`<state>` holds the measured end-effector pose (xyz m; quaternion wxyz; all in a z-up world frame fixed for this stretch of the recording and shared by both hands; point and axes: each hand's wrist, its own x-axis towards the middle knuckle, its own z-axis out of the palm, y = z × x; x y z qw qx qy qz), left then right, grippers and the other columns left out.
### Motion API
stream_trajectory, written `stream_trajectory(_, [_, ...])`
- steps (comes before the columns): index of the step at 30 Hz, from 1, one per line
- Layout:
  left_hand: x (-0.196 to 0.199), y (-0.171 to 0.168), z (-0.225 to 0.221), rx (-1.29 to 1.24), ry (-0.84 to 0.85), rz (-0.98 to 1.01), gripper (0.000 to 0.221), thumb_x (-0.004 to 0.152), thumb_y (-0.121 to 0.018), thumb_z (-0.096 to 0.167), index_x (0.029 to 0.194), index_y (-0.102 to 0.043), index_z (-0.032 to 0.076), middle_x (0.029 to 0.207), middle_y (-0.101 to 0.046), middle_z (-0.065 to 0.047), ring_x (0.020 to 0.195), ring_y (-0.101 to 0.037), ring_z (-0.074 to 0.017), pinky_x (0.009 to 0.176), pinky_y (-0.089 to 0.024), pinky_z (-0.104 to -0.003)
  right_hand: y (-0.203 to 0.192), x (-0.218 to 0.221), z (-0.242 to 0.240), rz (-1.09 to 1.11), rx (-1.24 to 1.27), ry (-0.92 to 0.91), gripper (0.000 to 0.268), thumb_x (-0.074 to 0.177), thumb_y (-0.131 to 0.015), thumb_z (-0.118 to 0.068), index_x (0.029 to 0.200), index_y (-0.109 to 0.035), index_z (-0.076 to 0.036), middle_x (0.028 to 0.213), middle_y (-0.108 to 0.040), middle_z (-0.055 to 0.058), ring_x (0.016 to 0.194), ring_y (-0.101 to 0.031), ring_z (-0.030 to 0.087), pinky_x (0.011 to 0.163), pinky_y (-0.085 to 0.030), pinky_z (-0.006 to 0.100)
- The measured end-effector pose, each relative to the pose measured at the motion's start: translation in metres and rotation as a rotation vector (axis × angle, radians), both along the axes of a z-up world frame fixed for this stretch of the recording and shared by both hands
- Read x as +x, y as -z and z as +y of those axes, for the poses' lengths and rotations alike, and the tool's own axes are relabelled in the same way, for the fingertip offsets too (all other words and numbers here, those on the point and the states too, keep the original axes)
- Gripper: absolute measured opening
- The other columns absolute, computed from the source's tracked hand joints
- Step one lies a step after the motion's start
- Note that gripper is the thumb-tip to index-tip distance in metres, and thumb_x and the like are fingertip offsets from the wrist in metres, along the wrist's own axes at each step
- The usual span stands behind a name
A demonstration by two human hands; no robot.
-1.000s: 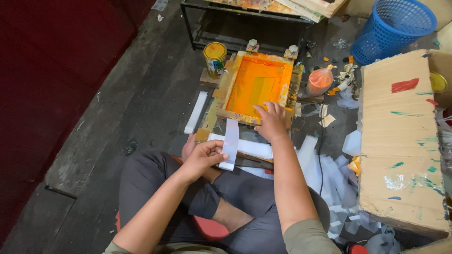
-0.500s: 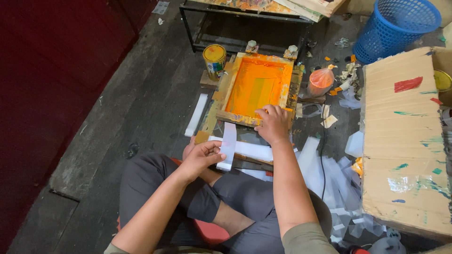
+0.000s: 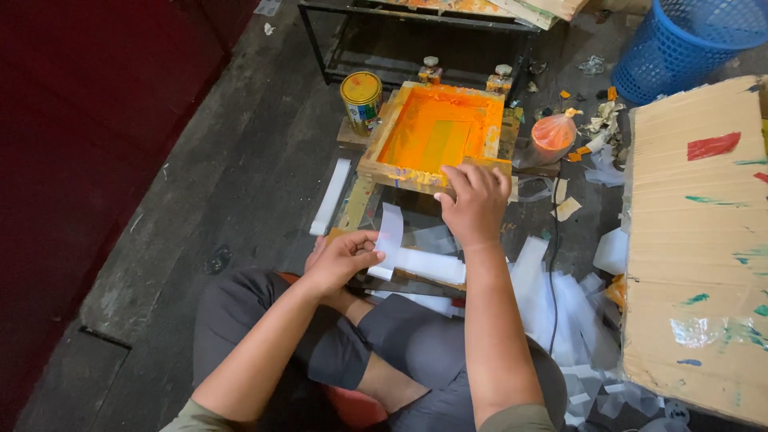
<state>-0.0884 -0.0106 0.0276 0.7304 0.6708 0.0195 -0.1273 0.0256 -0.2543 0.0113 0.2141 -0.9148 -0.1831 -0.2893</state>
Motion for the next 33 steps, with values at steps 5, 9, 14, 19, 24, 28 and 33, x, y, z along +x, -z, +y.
stream_trajectory(5, [0.033,0.017,-0.003,0.125,0.079,-0.022,0.035,0.088,-0.077,0.006,0.122,-0.072,-0.002,0.078,-0.062,-0.003,0.068,-0.059,-0.0069,0.062,-0.048,-0.020,-0.003,0.001,0.008,-0.057,0.011,0.074,0.045,0.084,-0.087,-0.019,0.127,-0.072,-0.019,0.119,-0.067,0.003,0.125,-0.061,0.026,0.120,-0.007,0.069])
stream_trajectory(9, [0.072,0.068,0.000,0.291,0.157,-0.065,0.044,0.090,-0.079,0.016,0.129,-0.069,-0.002,0.078,-0.068,-0.005,0.062,-0.059,-0.0087,0.059,-0.048,-0.025,-0.014,0.003,0.014,-0.159,0.055,0.130,0.036,0.090,-0.083,-0.018,0.125,-0.073,-0.016,0.123,-0.069,0.006,0.129,-0.060,0.032,0.115,0.002,0.079])
stream_trajectory(14, [0.096,0.069,-0.010,0.368,0.165,-0.075,0.050,0.088,-0.078,0.015,0.133,-0.066,-0.002,0.080,-0.070,-0.007,0.066,-0.065,-0.0139,0.062,-0.052,-0.029,-0.007,0.016,0.016,-0.240,0.052,0.180,0.024,0.098,-0.077,-0.028,0.120,-0.075,-0.018,0.127,-0.070,0.006,0.133,-0.058,0.033,0.114,0.000,0.080])
stream_trajectory(19, [0.108,0.075,-0.015,0.395,0.121,-0.065,0.049,0.088,-0.077,0.014,0.134,-0.067,0.001,0.083,-0.073,-0.010,0.070,-0.069,-0.0169,0.064,-0.055,-0.030,-0.005,0.024,0.014,-0.275,0.021,0.196,0.022,0.099,-0.077,-0.032,0.117,-0.078,-0.020,0.128,-0.071,0.006,0.135,-0.058,0.034,0.113,-0.001,0.080])
stream_trajectory(24, [0.111,0.094,-0.013,0.457,0.100,-0.085,0.045,0.088,-0.076,0.011,0.132,-0.069,0.003,0.091,-0.076,-0.013,0.077,-0.071,-0.0195,0.069,-0.058,-0.034,-0.006,0.028,0.014,-0.262,0.008,0.189,0.021,0.100,-0.078,-0.033,0.117,-0.080,-0.020,0.130,-0.072,0.007,0.136,-0.058,0.036,0.114,-0.002,0.078])
stream_trajectory(28, [0.103,0.064,-0.022,0.353,0.074,-0.409,0.041,0.087,-0.076,0.006,0.128,-0.073,0.011,0.086,-0.073,-0.013,0.077,-0.069,-0.0223,0.070,-0.055,-0.034,-0.007,0.025,0.016,-0.207,0.013,0.193,0.022,0.100,-0.079,-0.032,0.118,-0.080,-0.019,0.132,-0.071,0.007,0.136,-0.058,0.037,0.114,-0.002,0.077])
stream_trajectory(33, [0.099,0.060,-0.020,0.374,0.009,-0.622,0.038,0.089,-0.074,0.003,0.127,-0.073,0.010,0.087,-0.073,-0.015,0.081,-0.072,-0.0335,0.072,-0.057,-0.038,-0.009,0.022,0.015,-0.156,0.018,0.186,0.024,0.098,-0.082,-0.030,0.119,-0.080,-0.019,0.134,-0.070,0.007,0.137,-0.056,0.037,0.113,-0.003,0.079])
